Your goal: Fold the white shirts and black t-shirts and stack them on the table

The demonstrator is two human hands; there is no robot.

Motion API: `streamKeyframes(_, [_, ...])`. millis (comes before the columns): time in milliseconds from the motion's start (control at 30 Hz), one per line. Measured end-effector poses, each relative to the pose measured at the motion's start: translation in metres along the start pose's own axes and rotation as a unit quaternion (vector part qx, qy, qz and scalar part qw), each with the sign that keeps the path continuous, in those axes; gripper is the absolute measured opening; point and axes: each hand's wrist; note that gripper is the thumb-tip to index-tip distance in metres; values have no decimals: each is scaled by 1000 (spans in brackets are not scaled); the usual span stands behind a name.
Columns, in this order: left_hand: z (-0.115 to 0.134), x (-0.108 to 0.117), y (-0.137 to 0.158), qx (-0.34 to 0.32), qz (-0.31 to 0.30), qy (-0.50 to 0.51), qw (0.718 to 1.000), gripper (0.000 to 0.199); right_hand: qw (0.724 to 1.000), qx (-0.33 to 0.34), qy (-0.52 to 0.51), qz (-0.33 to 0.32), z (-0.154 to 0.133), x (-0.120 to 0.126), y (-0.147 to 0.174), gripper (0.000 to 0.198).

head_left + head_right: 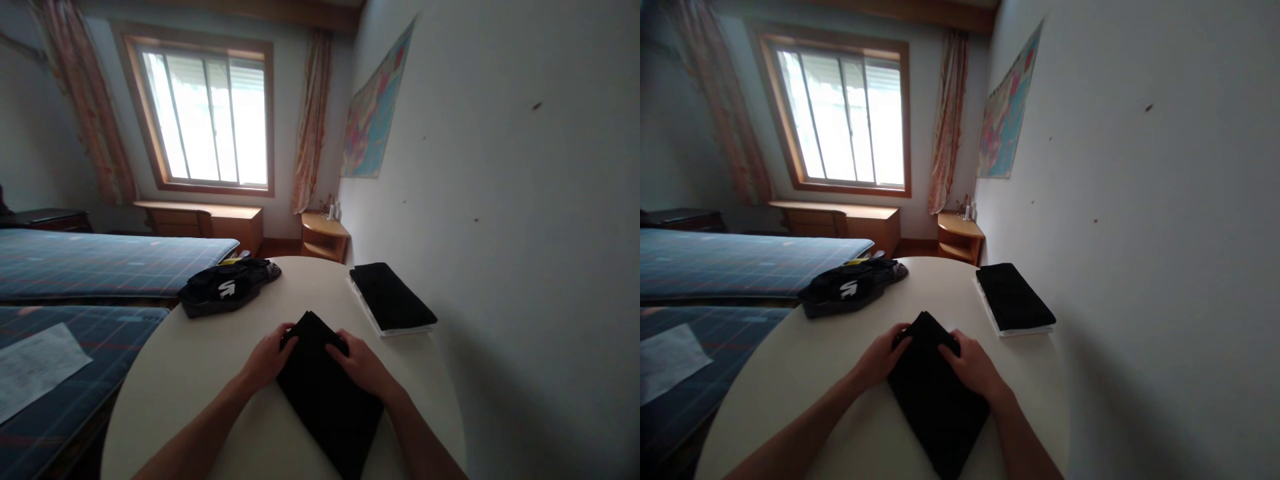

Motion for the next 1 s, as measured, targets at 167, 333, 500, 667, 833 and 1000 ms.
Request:
streamKeyframes(167, [0, -6, -5, -19, 28, -17, 999, 33, 1000, -12, -3, 0, 2, -4, 0, 31])
streamKeyframes(333, [-15, -13, -10, -33, 85, -75, 993, 43, 997, -17, 62, 52, 5, 10, -13, 32])
streamKeyframes(500, [-30, -28, -11, -31, 74, -189, 979, 51, 973, -49, 184, 127, 0, 52, -49, 40])
streamKeyframes(667, [-27, -31, -9, -22, 1, -243, 970, 58, 939, -51, 278, 196, -14, 111, -101, 39])
streamKeyframes(833, [-26, -28, -10, -17, -19, -259, 965, 58, 917, -62, 306, 247, -12, 175, -145, 44])
streamKeyframes(1000, [-26, -29, -10, -13, -32, -263, 964, 60, 902, -112, 330, 255, 31, 212, -156, 47])
Point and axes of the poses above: each hand's wrist, its own y-axis away from the middle knuckle, its own x-axis out of the back of the hand, z = x × y, and after that the axes turned 13 degrees about -y, right-handed
